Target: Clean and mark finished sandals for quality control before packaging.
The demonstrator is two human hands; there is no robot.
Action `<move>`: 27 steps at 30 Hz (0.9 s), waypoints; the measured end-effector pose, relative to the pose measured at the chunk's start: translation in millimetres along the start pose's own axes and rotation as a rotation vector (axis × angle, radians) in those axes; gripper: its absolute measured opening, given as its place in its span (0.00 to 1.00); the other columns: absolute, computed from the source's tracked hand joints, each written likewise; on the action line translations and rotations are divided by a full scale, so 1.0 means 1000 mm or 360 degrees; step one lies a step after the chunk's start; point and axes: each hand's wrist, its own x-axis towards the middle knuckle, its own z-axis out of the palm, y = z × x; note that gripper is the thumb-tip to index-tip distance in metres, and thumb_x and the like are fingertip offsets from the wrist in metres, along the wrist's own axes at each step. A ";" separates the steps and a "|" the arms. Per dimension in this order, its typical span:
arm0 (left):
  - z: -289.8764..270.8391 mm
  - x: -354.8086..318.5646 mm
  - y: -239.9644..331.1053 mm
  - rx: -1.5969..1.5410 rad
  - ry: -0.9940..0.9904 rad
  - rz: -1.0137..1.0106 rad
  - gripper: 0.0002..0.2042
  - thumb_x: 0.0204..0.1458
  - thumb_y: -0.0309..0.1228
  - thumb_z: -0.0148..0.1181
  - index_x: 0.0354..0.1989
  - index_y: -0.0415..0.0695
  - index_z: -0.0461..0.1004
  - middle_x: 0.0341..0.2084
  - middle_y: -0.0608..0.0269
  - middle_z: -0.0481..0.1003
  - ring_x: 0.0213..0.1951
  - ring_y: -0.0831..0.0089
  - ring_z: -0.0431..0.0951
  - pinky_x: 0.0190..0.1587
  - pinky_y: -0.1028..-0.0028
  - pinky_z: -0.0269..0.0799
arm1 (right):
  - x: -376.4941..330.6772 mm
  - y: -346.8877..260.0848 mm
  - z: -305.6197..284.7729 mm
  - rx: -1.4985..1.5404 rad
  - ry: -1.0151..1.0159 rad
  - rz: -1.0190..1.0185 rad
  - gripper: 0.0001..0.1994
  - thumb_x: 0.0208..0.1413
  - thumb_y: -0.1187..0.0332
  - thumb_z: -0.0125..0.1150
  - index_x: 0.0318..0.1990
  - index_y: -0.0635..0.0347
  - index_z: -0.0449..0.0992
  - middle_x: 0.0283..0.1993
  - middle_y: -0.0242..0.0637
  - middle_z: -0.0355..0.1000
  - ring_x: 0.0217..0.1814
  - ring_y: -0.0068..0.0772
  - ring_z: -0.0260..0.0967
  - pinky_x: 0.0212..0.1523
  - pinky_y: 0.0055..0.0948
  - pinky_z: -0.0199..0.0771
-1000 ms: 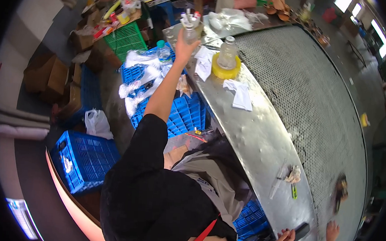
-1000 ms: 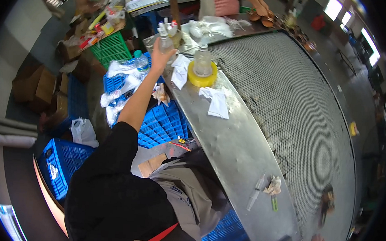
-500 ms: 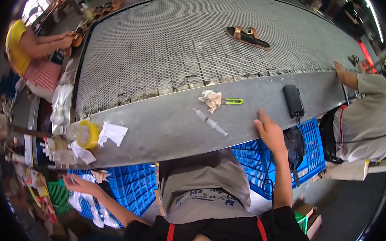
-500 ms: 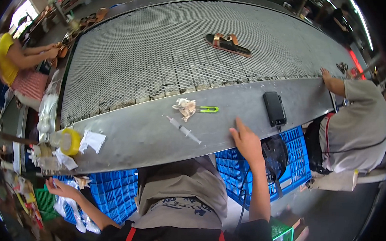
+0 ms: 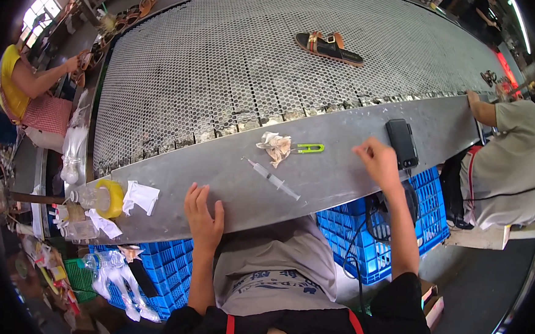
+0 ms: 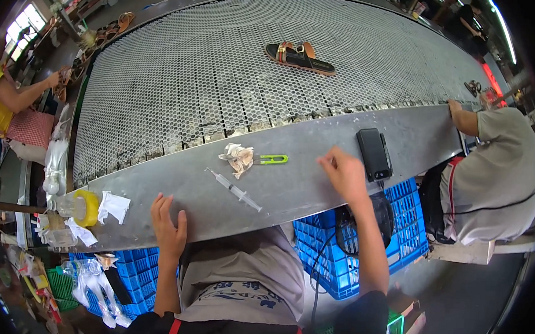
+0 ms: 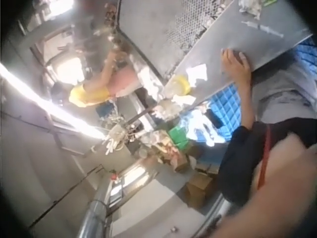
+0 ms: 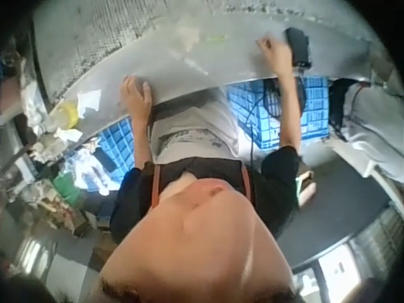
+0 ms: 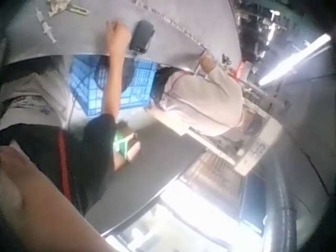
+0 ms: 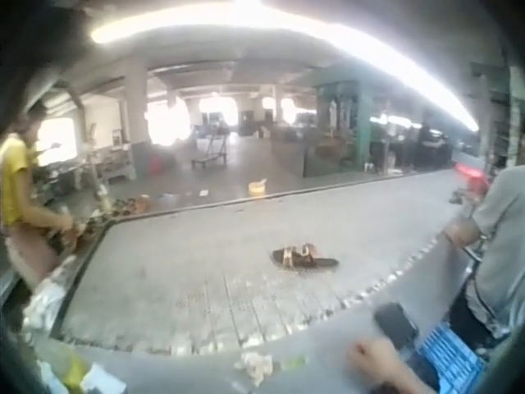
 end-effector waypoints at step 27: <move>0.014 0.018 0.023 0.0650 -0.0082 -0.0258 0.15 0.57 0.32 0.56 0.51 0.40 0.77 0.53 0.45 0.73 0.56 0.46 0.71 0.60 0.51 0.65 | 0.281 0.100 0.098 -0.0538 0.0264 0.0041 0.35 0.59 0.45 0.59 0.63 0.66 0.65 0.56 0.43 0.64 0.62 0.44 0.59 0.62 0.68 0.56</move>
